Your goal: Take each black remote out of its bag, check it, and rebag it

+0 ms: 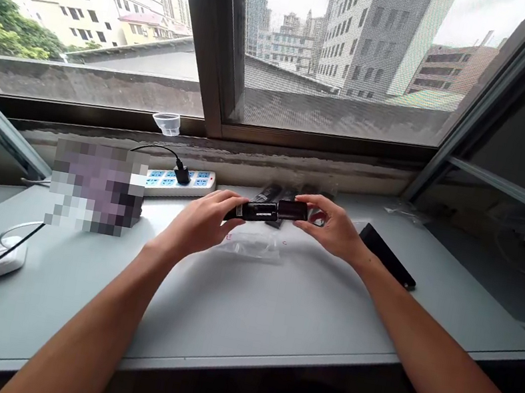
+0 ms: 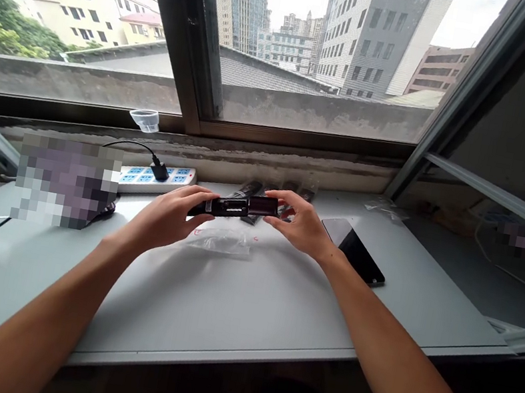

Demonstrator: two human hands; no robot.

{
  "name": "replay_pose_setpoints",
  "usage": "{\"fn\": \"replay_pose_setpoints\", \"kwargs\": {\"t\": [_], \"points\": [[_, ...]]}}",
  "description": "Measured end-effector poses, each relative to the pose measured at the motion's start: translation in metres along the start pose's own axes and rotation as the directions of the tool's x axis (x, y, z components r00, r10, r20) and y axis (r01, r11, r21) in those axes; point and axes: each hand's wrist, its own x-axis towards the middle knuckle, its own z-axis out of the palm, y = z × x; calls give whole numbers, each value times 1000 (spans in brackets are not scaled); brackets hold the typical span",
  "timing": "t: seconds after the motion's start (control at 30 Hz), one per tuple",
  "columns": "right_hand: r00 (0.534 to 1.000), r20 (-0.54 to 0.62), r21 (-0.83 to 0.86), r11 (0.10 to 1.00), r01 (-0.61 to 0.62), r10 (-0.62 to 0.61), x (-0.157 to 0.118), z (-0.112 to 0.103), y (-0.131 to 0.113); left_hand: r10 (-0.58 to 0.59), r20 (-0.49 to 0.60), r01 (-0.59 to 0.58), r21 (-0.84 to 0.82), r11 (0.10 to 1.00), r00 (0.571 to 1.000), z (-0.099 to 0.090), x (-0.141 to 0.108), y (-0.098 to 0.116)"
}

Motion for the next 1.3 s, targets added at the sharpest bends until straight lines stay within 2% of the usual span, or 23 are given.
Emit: {"fn": "replay_pose_setpoints", "kwargs": {"t": [0.13,0.27,0.37,0.53,0.7,0.87,1.0,1.17,1.23,1.3], "points": [[1000,-4,-27,1000,3,-3,0,0,-1,-7,-17,8,37,999,1000,0,0,0],[993,99,45,996,-72,67,1,0,1,-4,-85,11,80,997,996,-1,1,0],[984,122,127,981,-146,131,1,3,3,55,-86,-49,75,996,995,0,3,5],[967,120,103,966,-236,223,-2,11,-3,153,-73,-145,100,984,986,7,6,19],[966,135,133,962,-239,221,-4,19,-10,228,-54,-220,121,968,972,11,5,25],[952,123,175,939,-297,278,-3,20,-7,346,-82,-339,88,937,935,13,6,31],[944,178,210,926,-312,278,-3,18,-5,392,-110,-384,85,919,914,14,8,35],[927,336,358,888,-289,167,0,17,-9,378,-104,-370,90,925,920,14,12,40],[923,332,366,875,-317,196,1,14,-9,338,-156,-324,107,940,928,13,13,44],[920,275,385,845,-370,277,2,11,-6,248,-254,-230,99,968,935,11,14,47]]}}
